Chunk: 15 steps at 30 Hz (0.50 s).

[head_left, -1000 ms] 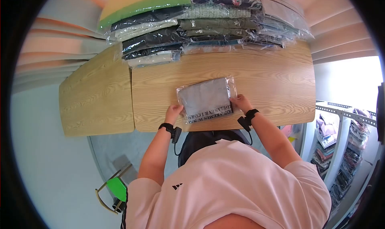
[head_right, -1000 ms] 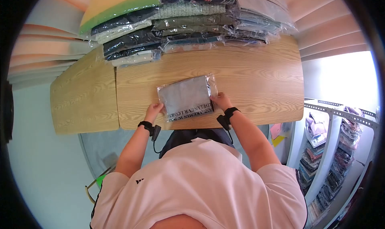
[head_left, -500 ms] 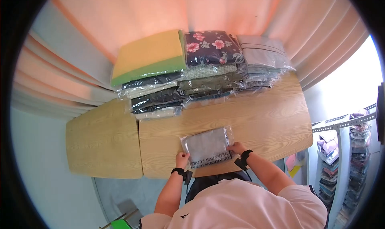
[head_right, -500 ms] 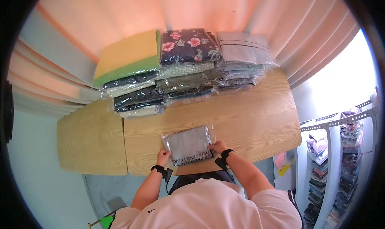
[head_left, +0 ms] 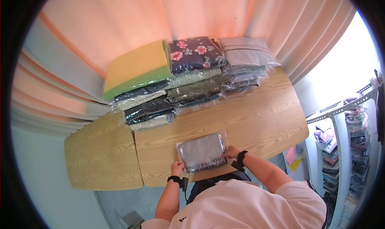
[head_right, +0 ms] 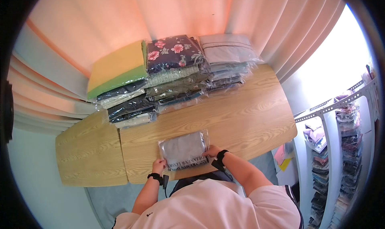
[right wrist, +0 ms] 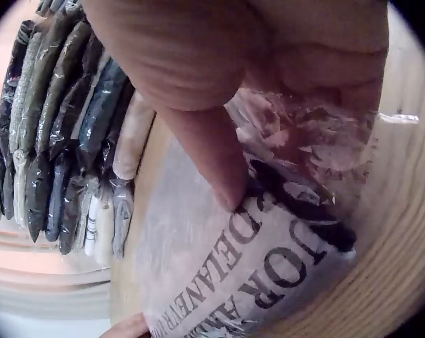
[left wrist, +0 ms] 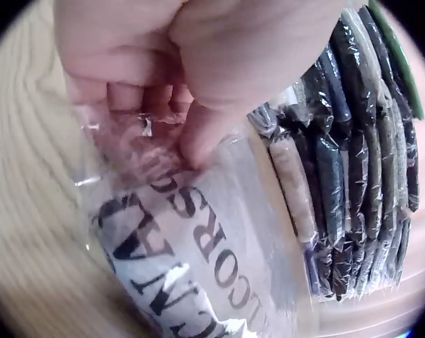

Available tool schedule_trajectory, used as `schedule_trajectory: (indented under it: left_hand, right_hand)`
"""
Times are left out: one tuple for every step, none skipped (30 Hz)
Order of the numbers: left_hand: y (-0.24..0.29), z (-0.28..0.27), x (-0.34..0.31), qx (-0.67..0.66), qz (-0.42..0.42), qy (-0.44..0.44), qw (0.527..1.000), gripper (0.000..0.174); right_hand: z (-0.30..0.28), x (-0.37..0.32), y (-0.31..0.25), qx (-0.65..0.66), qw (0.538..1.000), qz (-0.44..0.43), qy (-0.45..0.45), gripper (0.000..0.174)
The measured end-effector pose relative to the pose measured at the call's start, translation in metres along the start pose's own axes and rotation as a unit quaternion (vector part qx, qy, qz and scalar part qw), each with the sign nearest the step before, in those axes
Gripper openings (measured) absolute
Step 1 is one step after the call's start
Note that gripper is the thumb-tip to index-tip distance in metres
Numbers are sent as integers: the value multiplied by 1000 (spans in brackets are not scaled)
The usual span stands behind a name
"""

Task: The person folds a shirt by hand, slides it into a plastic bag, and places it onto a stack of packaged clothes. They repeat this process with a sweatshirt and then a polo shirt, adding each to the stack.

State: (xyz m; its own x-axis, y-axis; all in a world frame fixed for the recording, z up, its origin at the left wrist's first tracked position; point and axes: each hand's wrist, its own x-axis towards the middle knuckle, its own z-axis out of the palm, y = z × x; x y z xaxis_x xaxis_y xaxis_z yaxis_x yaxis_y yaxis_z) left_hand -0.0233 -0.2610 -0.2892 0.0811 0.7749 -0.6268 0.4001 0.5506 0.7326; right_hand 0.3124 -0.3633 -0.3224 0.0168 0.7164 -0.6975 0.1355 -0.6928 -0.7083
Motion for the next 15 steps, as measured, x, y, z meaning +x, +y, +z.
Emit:
schedule_trajectory:
  left_hand:
    - [-2, 0, 0, 1, 0, 0, 1000, 15]
    - [-3, 1, 2, -2, 15, 12, 1000, 17]
    - [-3, 1, 5, -6, 30, 24, 999, 20]
    - [-9, 1, 11, -8, 32, 26, 999, 20]
    - [-16, 1, 18, 19, 44, 27, 998, 23]
    - [-22, 0, 24, 47, 56, 28, 997, 26]
    - [-22, 0, 26, 45, 57, 29, 997, 26]
    - [-22, 0, 27, 65, 61, 21, 996, 24]
    - [-22, 0, 28, 85, 64, 13, 994, 22]
    - [-22, 0, 27, 84, 63, 15, 994, 22]
    - [-21, 2, 26, 85, 96, 30, 991, 27]
    - [-19, 4, 26, 86, 128, 44, 987, 32]
    - [-13, 6, 23, 85, 127, 45, 987, 32]
    - [-1, 6, 17, 114, 183, 60, 975, 31]
    - [11, 6, 9, 143, 237, 76, 958, 30]
  right_hand:
    - [2, -3, -1, 9, 1000, 0, -12, 30]
    - [3, -5, -3, 9, 1000, -1, -13, 30]
    - [2, -6, -6, 9, 1000, 4, -20, 31]
    - [2, -10, -13, 8, 1000, 8, -28, 32]
    - [3, -14, -16, 6, 1000, 6, -28, 32]
    - [5, -18, -20, 46, 999, 18, -17, 34]
    - [7, -19, -19, 87, 996, 32, -5, 36]
    - [6, -18, -19, 86, 996, 30, -7, 36]
    - [5, -17, -20, 55, 998, 26, 8, 36]
    - [4, -15, -20, 24, 999, 23, 22, 37]
    - [4, -23, -31, 23, 999, 22, 20, 37]
    - [1, -32, -41, 45, 999, 13, 28, 35]
    - [-2, -45, -55, 67, 997, 4, 36, 34]
    - [-5, -50, -61, 66, 997, 4, 35, 34]
    - [-8, -57, -68, 67, 997, -16, 37, 35]
